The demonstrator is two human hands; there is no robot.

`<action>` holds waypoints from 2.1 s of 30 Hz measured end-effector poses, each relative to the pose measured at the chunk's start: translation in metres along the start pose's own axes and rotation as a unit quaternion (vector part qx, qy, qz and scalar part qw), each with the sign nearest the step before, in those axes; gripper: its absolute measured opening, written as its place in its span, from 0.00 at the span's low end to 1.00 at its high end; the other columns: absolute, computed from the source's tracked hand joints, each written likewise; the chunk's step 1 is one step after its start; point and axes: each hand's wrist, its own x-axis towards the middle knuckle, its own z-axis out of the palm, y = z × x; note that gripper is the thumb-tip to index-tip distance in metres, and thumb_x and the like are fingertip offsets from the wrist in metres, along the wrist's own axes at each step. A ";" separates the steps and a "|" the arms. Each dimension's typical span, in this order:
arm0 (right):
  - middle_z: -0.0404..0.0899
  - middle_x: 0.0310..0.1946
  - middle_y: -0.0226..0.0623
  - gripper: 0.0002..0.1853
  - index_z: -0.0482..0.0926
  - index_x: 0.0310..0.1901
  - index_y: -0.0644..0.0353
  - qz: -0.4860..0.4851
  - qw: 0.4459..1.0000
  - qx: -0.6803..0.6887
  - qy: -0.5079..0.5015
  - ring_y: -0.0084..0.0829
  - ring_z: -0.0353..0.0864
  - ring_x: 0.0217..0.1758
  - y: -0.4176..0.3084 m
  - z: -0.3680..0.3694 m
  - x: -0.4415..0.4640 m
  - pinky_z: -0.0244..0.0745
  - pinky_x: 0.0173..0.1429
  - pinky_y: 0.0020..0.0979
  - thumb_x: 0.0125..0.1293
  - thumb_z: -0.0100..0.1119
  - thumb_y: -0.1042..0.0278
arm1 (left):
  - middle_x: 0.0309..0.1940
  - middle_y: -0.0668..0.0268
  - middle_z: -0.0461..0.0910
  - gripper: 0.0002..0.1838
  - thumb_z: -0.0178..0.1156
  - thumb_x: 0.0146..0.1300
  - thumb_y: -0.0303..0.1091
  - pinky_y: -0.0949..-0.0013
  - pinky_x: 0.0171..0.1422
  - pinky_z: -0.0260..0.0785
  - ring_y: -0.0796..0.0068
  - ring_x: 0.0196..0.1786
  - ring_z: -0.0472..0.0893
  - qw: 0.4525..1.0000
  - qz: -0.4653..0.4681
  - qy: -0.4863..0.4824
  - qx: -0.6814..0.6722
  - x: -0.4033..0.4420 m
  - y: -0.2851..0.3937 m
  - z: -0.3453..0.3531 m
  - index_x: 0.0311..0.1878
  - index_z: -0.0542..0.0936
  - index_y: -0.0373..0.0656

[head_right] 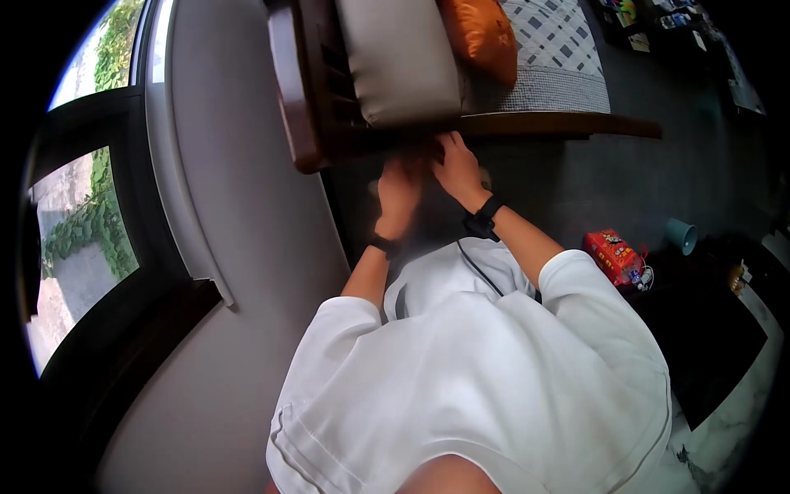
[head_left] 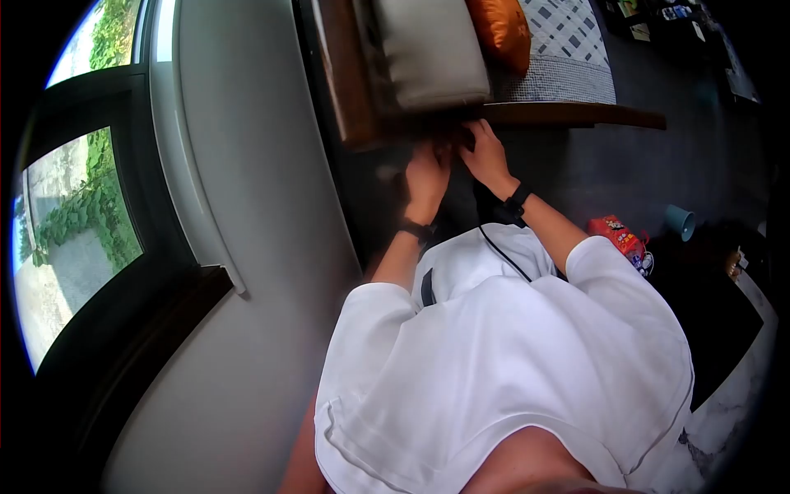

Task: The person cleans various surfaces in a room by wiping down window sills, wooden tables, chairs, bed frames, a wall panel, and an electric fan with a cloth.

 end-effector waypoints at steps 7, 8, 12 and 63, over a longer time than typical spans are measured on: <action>0.74 0.49 0.41 0.21 0.75 0.54 0.55 0.018 0.995 -0.098 0.011 0.49 0.81 0.49 0.081 -0.053 0.018 0.80 0.48 0.46 0.58 0.66 0.71 | 0.48 0.53 0.80 0.12 0.56 0.71 0.39 0.50 0.43 0.76 0.45 0.41 0.83 0.999 0.040 0.001 0.001 0.035 0.065 0.098 0.51 0.76 0.42; 0.75 0.48 0.40 0.20 0.76 0.53 0.55 0.022 0.994 -0.103 0.027 0.49 0.81 0.48 0.092 -0.067 0.020 0.80 0.47 0.46 0.58 0.66 0.71 | 0.47 0.53 0.80 0.12 0.56 0.71 0.38 0.50 0.43 0.76 0.45 0.40 0.83 0.999 0.034 -0.012 0.013 0.038 0.084 0.105 0.50 0.75 0.42; 0.76 0.45 0.39 0.16 0.78 0.50 0.57 0.048 0.990 -0.119 0.066 0.48 0.82 0.45 0.120 -0.120 0.018 0.81 0.43 0.44 0.59 0.65 0.70 | 0.42 0.55 0.78 0.10 0.57 0.70 0.37 0.50 0.39 0.77 0.46 0.36 0.82 0.998 0.034 -0.033 0.031 0.037 0.130 0.150 0.47 0.73 0.42; 0.77 0.45 0.37 0.20 0.77 0.52 0.57 -0.033 0.996 -0.053 0.057 0.44 0.84 0.41 0.111 -0.088 0.027 0.82 0.41 0.39 0.57 0.66 0.75 | 0.47 0.51 0.81 0.14 0.59 0.69 0.38 0.52 0.47 0.74 0.44 0.46 0.81 0.999 -0.036 0.003 0.037 0.027 0.116 0.124 0.50 0.75 0.39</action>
